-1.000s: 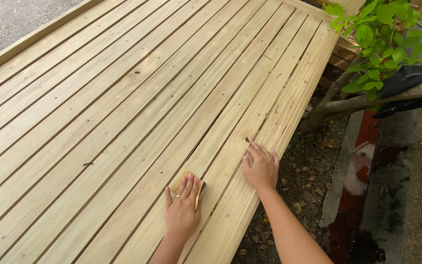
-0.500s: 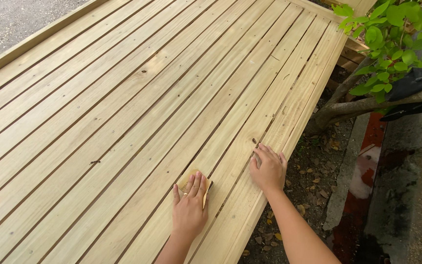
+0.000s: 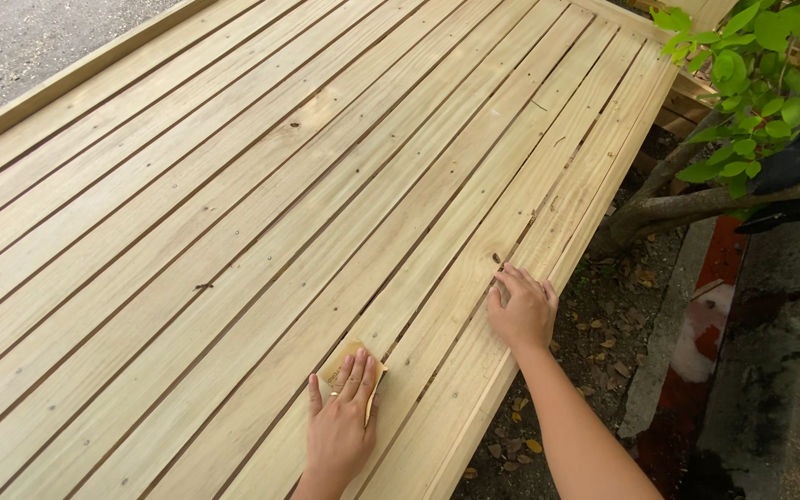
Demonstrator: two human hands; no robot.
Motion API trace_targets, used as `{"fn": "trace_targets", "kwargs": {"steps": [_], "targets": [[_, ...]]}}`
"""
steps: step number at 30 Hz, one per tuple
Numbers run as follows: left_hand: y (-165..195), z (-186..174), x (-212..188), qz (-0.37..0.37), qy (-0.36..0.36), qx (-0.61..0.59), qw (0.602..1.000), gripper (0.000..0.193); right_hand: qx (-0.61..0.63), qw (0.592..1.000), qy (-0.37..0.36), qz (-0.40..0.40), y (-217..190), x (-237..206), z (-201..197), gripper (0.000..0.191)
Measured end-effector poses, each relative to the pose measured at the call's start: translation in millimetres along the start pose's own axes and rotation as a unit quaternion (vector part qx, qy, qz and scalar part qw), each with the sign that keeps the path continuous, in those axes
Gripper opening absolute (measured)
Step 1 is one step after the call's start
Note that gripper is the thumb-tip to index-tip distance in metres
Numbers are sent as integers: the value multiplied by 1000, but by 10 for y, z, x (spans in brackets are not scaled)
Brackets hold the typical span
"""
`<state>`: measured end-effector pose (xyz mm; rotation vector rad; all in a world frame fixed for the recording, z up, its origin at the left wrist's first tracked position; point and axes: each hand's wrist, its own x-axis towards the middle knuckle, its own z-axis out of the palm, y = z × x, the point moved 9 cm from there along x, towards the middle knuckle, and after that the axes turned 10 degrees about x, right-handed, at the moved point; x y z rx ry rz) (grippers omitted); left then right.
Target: The person sands the surface of a wooden slatted table using a sanding block. They move the block back and forth along the planks, occasionally adjusting their grip and position to cover different areas of the tabletop.
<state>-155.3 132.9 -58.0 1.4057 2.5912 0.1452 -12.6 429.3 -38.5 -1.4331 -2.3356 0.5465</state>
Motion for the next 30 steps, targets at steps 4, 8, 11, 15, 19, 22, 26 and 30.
{"fn": "trace_targets", "kwargs": {"steps": [4,8,11,15,19,22,26,30], "targets": [[23,-48,341,2,22,8,1000,58,-8,1000,-8,1,-17,25,-23,38],[145,-180,689,9,40,17,999,58,-58,997,-58,12,-131,-170,29,51],[113,-224,225,11,55,-8,998,55,-42,997,-54,-38,-385,-537,71,63],[-79,-5,-736,-4,-28,7,1000,63,-41,995,-69,-66,-606,-1096,206,61],[-144,71,-723,18,-44,9,999,62,-19,997,-61,-39,-629,-1287,202,50],[41,-85,-80,53,37,-8,998,57,-13,998,-50,-29,-628,-1251,149,47],[328,-180,582,67,76,-23,995,54,-12,999,-37,-38,-664,-1241,111,46],[218,-87,-48,65,57,-36,996,55,-12,998,-29,-49,-706,-1322,115,45]]}}
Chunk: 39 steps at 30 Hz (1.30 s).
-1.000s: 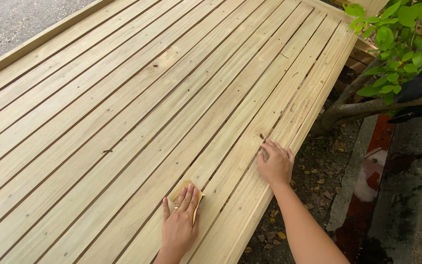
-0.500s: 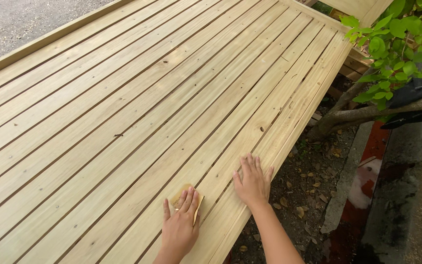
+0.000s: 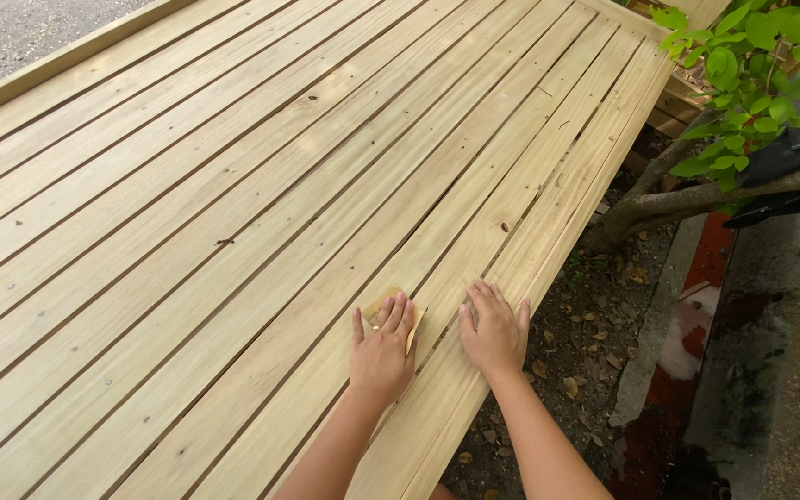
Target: The person sands the surface of a wooden slatted table using a sanding block. They move the block back and forth along the planks, occasionally adjusting their grip and position to cover different areas of the tabletop.
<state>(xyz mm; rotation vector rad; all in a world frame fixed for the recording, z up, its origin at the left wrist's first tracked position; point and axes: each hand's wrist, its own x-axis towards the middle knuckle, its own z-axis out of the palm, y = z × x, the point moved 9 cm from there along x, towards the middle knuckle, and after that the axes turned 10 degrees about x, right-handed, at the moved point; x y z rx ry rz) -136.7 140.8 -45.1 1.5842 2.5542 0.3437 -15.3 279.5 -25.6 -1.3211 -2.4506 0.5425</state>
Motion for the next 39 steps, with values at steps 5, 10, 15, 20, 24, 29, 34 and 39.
{"fn": "trace_targets", "kwargs": {"steps": [5,10,15,20,24,29,34,39], "targets": [[-169,18,-955,-23,-18,22,999,58,9,1000,-2,28,21,-16,-8,45],[-88,47,37,-19,-8,-8,1000,57,8,999,0,33,6,14,-61,43],[11,50,606,-20,25,9,999,55,10,999,6,38,18,-28,-78,41],[-493,178,-719,-79,28,33,996,56,7,999,3,40,42,-26,-42,41],[-614,-55,-1188,-60,185,137,971,57,2,999,-4,44,49,8,-18,42],[-504,105,7,-49,-13,14,999,54,11,999,0,48,46,-10,-38,42],[-279,-97,94,-29,-5,1,1000,51,23,999,1,26,10,-52,-47,41],[-430,7,-1025,-88,-70,17,993,61,18,999,6,40,30,-45,-43,40]]}}
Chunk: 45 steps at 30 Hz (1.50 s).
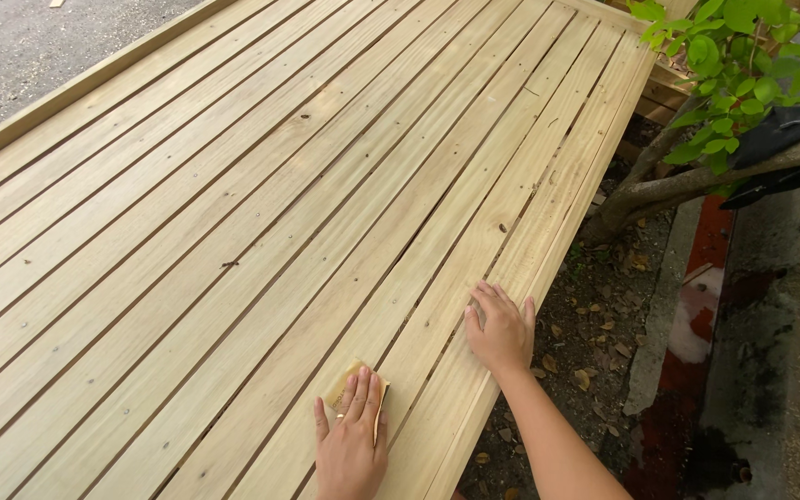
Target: The person sands the surface of a wooden slatted table using a sanding block. They move the block back and forth along the planks, occasionally adjusting their grip and position to cover different areas of the tabletop.
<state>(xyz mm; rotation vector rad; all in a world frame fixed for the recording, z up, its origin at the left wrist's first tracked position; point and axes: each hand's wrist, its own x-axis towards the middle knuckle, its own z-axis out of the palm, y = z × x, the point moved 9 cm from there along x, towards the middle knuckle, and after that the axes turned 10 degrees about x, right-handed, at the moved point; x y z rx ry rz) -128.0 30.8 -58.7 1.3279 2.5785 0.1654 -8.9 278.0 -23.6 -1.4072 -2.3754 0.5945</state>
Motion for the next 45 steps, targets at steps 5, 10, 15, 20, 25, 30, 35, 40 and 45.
{"fn": "trace_targets", "kwargs": {"steps": [5,10,15,20,25,30,35,40,45], "targets": [[190,-181,558,30,57,2,998,55,4,1000,0,13,10,1,-7,40],[487,-265,1485,65,77,1,995,57,19,1000,8,-5,-18,-22,-32,38],[136,-89,414,45,43,-4,998,60,13,1000,12,-14,-22,-7,-7,38],[75,82,149,27,-42,-6,999,62,19,999,27,-9,-2,11,3,38],[736,-45,1215,128,38,-34,990,60,40,999,31,-14,11,0,-12,39],[1465,-256,2451,143,34,-13,989,56,78,996,40,-24,22,27,-68,40],[1347,-218,2023,123,25,1,992,58,63,997,20,-29,62,77,-65,40],[686,-43,639,27,-43,16,999,59,26,998,-10,-50,66,72,-46,40],[210,-171,512,-178,-88,-193,961,48,103,992,-72,1,-14,195,-83,40]]}}
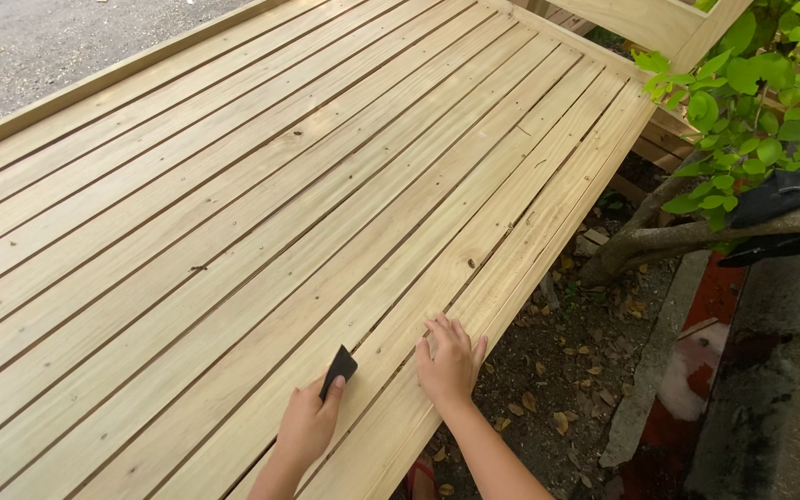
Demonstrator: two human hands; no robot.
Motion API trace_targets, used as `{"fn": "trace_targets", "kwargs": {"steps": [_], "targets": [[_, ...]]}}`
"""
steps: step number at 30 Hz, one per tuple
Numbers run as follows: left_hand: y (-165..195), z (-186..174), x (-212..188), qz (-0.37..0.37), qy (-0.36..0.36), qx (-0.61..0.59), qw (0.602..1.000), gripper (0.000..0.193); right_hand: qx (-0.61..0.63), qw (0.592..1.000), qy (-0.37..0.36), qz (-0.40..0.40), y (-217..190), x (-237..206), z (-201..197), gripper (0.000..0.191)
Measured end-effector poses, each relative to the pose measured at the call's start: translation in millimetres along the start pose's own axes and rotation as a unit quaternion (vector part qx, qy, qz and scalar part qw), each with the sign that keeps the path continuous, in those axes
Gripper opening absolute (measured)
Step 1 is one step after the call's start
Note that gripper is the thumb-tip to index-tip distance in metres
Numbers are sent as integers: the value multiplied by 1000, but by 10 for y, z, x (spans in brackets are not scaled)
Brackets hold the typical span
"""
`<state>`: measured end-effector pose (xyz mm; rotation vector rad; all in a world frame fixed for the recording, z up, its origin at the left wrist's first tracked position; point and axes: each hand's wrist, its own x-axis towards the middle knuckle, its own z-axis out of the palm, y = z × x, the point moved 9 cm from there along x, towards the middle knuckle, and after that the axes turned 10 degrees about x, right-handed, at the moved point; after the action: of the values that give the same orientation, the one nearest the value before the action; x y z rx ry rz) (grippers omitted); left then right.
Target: The person sands the surface of a wooden slatted table using a sanding block. They move the block back and forth along the planks, occasionally adjusting their grip and position to cover different areas of the tabletop.
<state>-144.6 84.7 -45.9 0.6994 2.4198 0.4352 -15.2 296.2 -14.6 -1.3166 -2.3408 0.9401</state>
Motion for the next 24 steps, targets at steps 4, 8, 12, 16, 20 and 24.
{"fn": "trace_targets", "kwargs": {"steps": [4,8,12,16,20,24], "targets": [[105,-361,286,-14,86,-399,913,49,232,965,-84,-92,-494,228,-147,46],[55,-156,497,-156,17,-628,762,29,281,890,-197,-299,-1069,274,-358,80],[202,90,647,-172,-30,-711,681,20,207,888,-292,-287,-1059,408,-166,91],[414,270,790,-125,-103,-641,750,21,234,833,-374,-333,-1067,616,183,58],[185,53,890,-134,25,-481,866,38,310,874,-353,-123,-728,1349,506,19],[264,-599,787,-10,332,-54,942,46,189,902,-347,-177,-726,1699,544,13]]}}
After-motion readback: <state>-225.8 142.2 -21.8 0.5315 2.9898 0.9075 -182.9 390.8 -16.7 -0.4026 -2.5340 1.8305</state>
